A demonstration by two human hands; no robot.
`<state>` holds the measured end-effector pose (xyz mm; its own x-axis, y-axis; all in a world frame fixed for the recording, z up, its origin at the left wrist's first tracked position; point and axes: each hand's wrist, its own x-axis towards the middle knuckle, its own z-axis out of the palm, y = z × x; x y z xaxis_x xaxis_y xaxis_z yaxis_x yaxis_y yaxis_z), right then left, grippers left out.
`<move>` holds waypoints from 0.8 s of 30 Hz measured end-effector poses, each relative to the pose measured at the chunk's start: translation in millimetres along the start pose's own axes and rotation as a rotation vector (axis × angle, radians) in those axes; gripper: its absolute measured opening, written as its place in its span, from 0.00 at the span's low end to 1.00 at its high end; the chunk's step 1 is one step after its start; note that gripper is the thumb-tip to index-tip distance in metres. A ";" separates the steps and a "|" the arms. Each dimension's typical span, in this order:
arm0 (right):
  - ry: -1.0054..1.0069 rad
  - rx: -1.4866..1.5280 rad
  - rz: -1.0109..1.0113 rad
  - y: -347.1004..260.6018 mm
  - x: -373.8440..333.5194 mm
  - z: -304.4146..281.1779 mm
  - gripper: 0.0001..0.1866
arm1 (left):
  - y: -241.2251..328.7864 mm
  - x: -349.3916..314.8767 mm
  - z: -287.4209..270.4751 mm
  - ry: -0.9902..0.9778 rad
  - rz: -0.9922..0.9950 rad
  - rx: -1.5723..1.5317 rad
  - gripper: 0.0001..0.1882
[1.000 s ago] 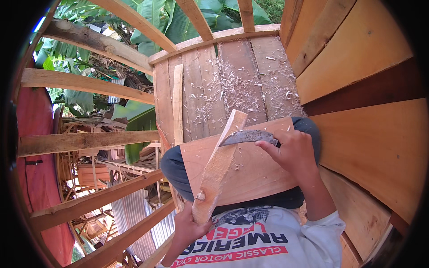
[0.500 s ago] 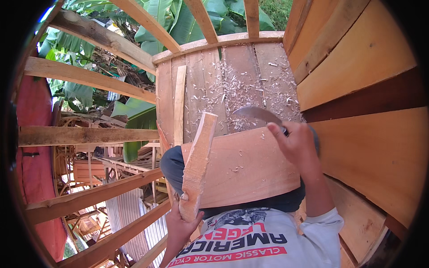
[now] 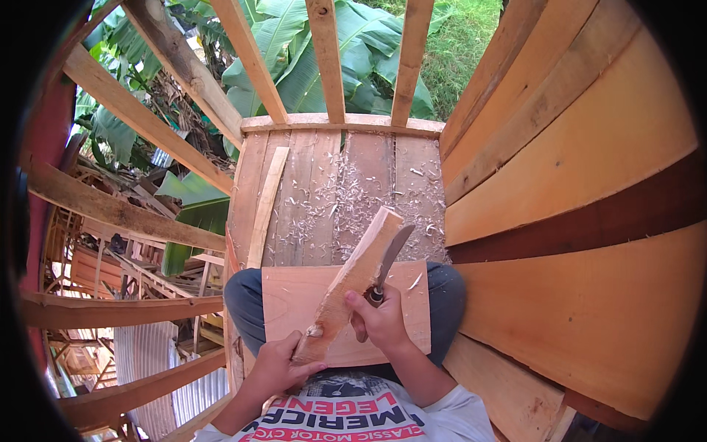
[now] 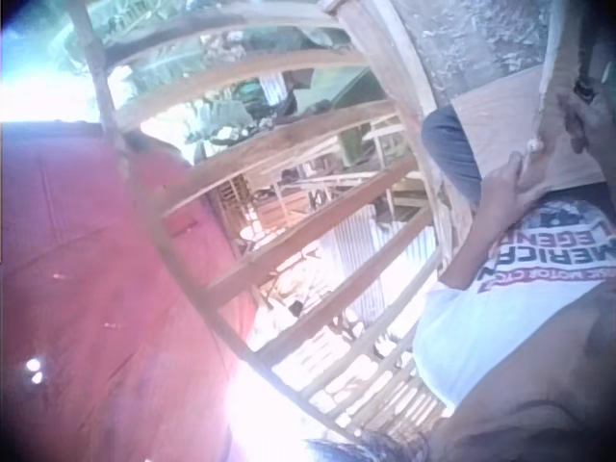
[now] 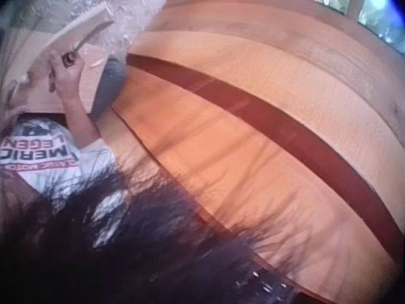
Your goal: The person carves a long wooden stick using a curved knife, shaving off thin layers of wood while seated on a wooden platform. The person rotates the stick and continues to shape it, producing wood shavings that accumulate on the platform.
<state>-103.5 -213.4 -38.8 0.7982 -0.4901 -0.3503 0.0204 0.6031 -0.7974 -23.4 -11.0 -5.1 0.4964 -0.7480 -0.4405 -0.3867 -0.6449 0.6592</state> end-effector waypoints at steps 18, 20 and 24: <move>-0.007 -0.055 0.003 -6.1 -16.1 -14.0 0.10 | -19.5 58.6 24.8 -0.946 -0.032 -1.206 0.16; 0.045 -0.091 -0.033 -7.0 -12.8 -15.1 0.11 | -17.9 56.4 24.9 -0.889 -0.065 -1.278 0.13; 0.058 -0.332 -0.071 -8.3 -12.1 -45.5 0.19 | -24.6 54.5 20.5 -0.855 -0.104 -1.342 0.16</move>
<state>-140.8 -241.1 -50.3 0.7658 -0.5643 -0.3083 -0.1304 0.3333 -0.9338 -2.8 -39.1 -57.8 -0.2652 -0.8736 -0.4081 0.7830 -0.4421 0.4375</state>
